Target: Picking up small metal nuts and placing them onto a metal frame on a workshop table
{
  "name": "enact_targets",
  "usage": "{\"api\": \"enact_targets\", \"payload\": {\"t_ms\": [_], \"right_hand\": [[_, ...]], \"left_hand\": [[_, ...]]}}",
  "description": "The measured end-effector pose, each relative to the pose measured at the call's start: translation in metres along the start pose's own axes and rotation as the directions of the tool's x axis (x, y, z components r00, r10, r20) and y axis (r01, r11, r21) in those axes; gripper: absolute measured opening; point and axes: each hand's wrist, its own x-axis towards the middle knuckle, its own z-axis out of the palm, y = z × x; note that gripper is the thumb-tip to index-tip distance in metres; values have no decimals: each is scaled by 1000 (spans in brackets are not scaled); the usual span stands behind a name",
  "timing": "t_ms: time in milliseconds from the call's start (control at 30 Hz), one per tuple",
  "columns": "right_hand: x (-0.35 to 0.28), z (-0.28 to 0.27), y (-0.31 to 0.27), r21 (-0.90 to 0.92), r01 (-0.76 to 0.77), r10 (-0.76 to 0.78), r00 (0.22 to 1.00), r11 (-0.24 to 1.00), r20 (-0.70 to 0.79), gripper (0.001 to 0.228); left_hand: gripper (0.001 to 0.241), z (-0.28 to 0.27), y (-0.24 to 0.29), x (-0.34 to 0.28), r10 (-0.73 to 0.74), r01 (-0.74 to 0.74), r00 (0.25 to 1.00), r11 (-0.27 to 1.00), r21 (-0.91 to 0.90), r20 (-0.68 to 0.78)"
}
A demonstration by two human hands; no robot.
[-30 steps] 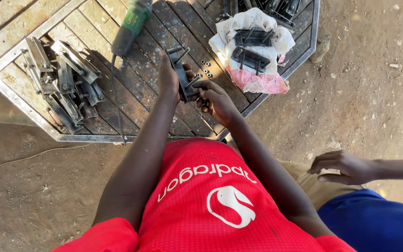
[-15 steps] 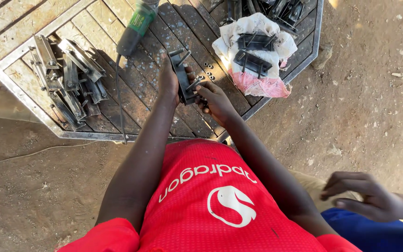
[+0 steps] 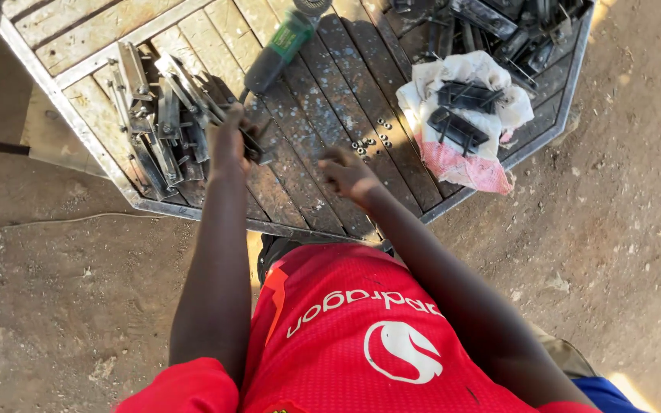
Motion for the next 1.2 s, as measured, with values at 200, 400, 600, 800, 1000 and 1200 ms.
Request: {"api": "enact_targets", "payload": {"t_ms": [200, 400, 600, 800, 1000, 1200], "right_hand": [[69, 125, -74, -339, 328, -198, 909, 882, 366, 67], [167, 229, -65, -266, 328, -145, 833, 906, 533, 60], [152, 203, -67, -479, 329, -60, 867, 814, 495, 58], [189, 132, 0, -300, 81, 36, 930, 951, 366, 32], [160, 28, 42, -149, -186, 190, 982, 971, 14, 31], [56, -56, 16, 97, -244, 257, 951, 965, -173, 28]], "left_hand": [[105, -83, -2, 136, 276, -258, 961, 881, 397, 12], [110, -94, 35, 176, 315, -44, 923, 656, 754, -220], [89, -74, 58, 104, 193, -4, 976, 481, 877, -102], [60, 28, 87, 10, 435, 47, 879, 332, 942, -197], [30, 84, -46, -19, 253, -396, 918, 568, 721, 305], [65, 126, -153, -47, -388, -129, 859, 465, 876, 333]]}}
